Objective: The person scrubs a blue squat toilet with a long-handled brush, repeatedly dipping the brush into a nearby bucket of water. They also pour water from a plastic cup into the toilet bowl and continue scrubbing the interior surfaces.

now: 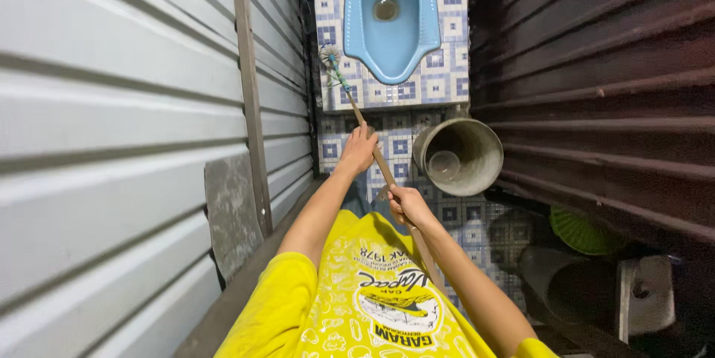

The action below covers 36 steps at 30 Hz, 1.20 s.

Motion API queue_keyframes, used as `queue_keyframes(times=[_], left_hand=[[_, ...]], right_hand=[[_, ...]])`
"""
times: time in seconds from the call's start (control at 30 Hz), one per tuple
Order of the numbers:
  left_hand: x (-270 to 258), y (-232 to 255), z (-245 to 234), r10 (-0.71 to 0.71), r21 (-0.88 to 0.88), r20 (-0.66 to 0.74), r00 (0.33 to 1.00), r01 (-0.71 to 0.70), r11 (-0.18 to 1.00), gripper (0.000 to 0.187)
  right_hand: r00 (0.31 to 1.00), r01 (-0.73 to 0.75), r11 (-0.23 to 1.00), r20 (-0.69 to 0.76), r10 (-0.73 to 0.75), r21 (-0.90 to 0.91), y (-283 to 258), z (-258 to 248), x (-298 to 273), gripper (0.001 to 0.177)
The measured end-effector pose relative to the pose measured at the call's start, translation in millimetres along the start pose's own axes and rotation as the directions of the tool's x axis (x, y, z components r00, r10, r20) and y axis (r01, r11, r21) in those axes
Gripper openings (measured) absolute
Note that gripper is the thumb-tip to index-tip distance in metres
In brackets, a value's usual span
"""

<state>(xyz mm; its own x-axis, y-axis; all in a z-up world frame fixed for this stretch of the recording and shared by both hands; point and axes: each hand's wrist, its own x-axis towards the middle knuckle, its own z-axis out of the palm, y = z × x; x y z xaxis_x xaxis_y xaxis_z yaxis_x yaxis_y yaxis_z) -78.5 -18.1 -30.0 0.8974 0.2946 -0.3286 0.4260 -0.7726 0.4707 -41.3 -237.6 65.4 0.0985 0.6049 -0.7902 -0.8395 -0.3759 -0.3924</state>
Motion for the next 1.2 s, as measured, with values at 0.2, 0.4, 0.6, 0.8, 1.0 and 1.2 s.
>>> queue_keyframes(times=[0.2,0.4,0.6,0.8,1.0,1.2], left_hand=[[63,-12,-33,0.018,-0.036,-0.036,0.999,-0.019,0.999,0.045],[139,-42,-75,0.008,-0.01,-0.032,0.999,-0.008,1.0,0.046],[219,-47,-120,0.07,0.034,0.026,0.997,-0.071,0.997,0.043],[291,-21,-125,0.171,0.058,0.064,0.983,-0.174,0.983,0.037],[352,44,-94,0.309,0.06,0.144,0.94,-0.32,0.946,0.042],[370,84,-86,0.345,0.094,0.217,0.913,-0.371,0.924,0.041]], right_hand=[[0.998,0.014,0.999,-0.063,-0.017,-0.051,-58,1,51,0.036],[0.996,0.054,0.994,-0.07,-0.061,-0.09,-130,19,111,0.038],[0.991,0.07,0.997,-0.116,-0.066,0.035,-208,31,132,0.035],[0.972,0.151,0.98,-0.202,-0.124,0.128,-258,13,133,0.031],[0.931,0.233,0.956,-0.326,-0.166,0.178,-285,-29,109,0.032],[0.912,0.207,0.957,-0.395,-0.114,0.202,-298,-48,91,0.031]])
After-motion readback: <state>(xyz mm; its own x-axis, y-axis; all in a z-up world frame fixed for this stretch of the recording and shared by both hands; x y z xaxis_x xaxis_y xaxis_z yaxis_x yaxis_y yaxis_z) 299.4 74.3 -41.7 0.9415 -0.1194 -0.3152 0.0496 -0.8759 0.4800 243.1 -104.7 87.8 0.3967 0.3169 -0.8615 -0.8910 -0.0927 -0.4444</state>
